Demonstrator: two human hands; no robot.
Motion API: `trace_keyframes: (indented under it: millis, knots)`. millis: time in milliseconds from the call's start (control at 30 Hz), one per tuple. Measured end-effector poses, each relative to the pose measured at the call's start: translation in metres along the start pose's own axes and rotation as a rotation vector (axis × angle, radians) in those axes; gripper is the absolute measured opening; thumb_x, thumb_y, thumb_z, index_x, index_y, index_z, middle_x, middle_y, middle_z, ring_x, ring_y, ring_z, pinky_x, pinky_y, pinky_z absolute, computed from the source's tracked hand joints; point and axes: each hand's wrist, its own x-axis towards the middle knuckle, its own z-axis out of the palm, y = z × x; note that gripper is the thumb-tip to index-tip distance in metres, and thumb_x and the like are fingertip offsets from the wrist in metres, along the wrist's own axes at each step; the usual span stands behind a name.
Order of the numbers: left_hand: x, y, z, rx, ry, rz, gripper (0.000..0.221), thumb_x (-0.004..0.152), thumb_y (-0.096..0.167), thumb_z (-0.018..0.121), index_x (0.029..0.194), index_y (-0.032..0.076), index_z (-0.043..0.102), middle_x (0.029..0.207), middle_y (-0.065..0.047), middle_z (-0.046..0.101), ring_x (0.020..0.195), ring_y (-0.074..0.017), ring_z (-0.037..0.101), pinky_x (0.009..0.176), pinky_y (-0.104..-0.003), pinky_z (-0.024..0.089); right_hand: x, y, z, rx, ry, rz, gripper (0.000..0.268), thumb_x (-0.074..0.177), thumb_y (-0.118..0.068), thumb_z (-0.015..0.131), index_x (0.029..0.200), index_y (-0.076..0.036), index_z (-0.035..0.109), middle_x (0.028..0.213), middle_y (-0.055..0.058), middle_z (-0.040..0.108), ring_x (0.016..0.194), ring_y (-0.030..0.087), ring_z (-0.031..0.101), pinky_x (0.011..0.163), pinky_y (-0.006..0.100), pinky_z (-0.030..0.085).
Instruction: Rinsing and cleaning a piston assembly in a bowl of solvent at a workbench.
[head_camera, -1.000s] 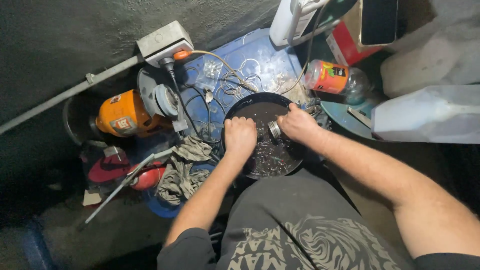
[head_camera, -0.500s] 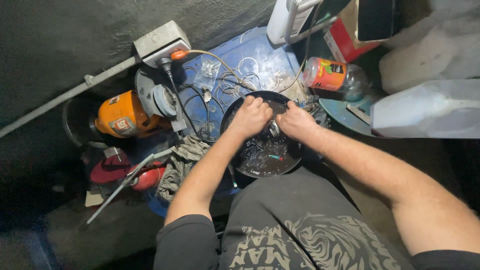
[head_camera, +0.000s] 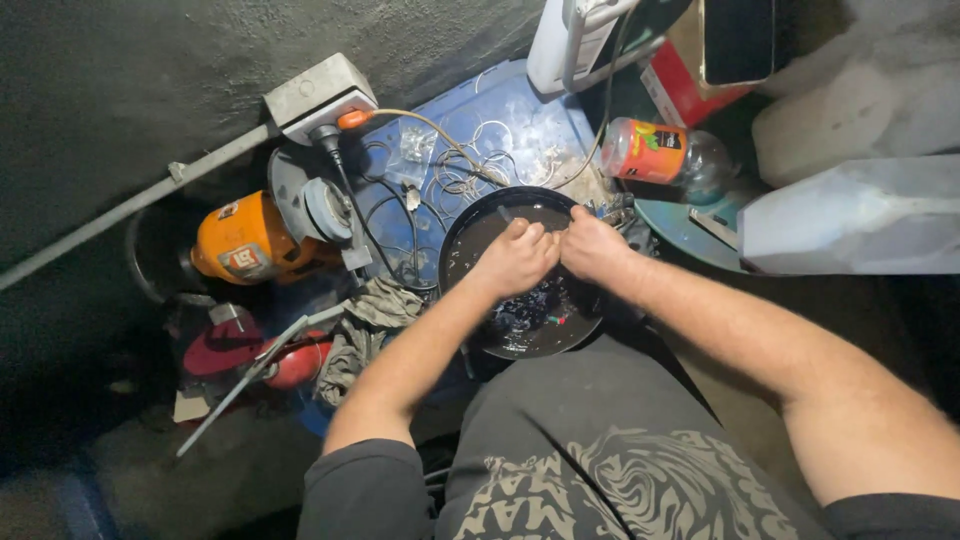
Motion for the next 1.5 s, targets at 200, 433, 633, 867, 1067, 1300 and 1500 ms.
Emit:
trace_keyframes:
  millis: [200,433,633,867,1067,1300,1500]
  knots:
    - [-0.020,-0.020,0.020,0.048,-0.048,-0.068,0.023,0.095,0.019,0.046,0.075,0.013,0.057,0.069,-0.006,0.049,0.077,-0.0264,0.051,0.084,-0.041,0.037,-0.006,-0.001,-0.024,-0.015,0.076,0.031,0.021,0.085,-0.005,0.044,0.083,-0.007,0.066,0.067,0.012,0.071,0.057,0.029,0.065,0.084,0.050,0.035]
    - [-0.012,-0.040,-0.017,0.242,-0.119,-0.235,0.018,0.091,0.021,0.050,0.075,0.014,0.055,0.070,-0.006,0.046,0.075,-0.0258,0.051,0.076,-0.040,0.037,-0.008,0.002,-0.035,-0.007,0.100,0.028,0.023,0.087,-0.007,0.045,0.083,-0.007,0.067,0.065,0.012,0.070,0.058,0.029,0.066,0.086,0.051,0.036]
    - [-0.030,-0.011,-0.021,0.196,-0.265,-0.480,0.019,0.085,0.030,0.059,0.080,0.012,0.059,0.074,-0.007,0.049,0.076,-0.0289,0.053,0.071,-0.044,0.038,-0.006,0.003,-0.031,-0.009,0.064,0.026,0.022,0.088,-0.007,0.044,0.085,-0.006,0.065,0.067,0.014,0.071,0.059,0.029,0.067,0.085,0.050,0.036]
    - [-0.014,-0.007,-0.024,0.001,-0.236,-0.344,0.012,0.091,0.020,0.058,0.083,0.018,0.066,0.075,-0.003,0.052,0.082,-0.0236,0.051,0.083,-0.039,0.032,0.000,0.001,-0.006,-0.025,0.054,0.026,0.022,0.088,-0.007,0.044,0.087,-0.006,0.066,0.067,0.013,0.071,0.059,0.029,0.066,0.085,0.050,0.036]
    - [-0.023,-0.024,-0.007,-0.061,-0.152,-0.211,0.014,0.092,0.018,0.057,0.078,0.019,0.062,0.075,-0.003,0.052,0.085,-0.0232,0.051,0.089,-0.039,0.034,-0.001,0.003,-0.019,-0.016,0.025,0.008,0.022,0.087,-0.007,0.044,0.087,-0.007,0.066,0.068,0.012,0.072,0.061,0.029,0.067,0.084,0.051,0.035]
    - [-0.008,-0.036,-0.014,-0.127,-0.063,-0.028,0.015,0.095,0.016,0.051,0.084,0.020,0.058,0.079,-0.001,0.049,0.085,-0.0219,0.046,0.088,-0.036,0.035,0.001,0.004,-0.018,0.005,-0.032,0.040,0.025,0.089,-0.005,0.045,0.088,-0.009,0.070,0.073,0.009,0.073,0.063,0.028,0.068,0.084,0.048,0.036]
    - [-0.021,-0.035,0.005,-0.093,-0.061,-0.053,0.009,0.092,0.013,0.052,0.086,0.019,0.057,0.079,-0.002,0.047,0.084,-0.0225,0.045,0.088,-0.039,0.034,-0.002,-0.002,-0.010,0.018,0.018,0.060,0.022,0.088,-0.005,0.045,0.087,-0.006,0.067,0.069,0.013,0.072,0.060,0.030,0.067,0.087,0.052,0.036]
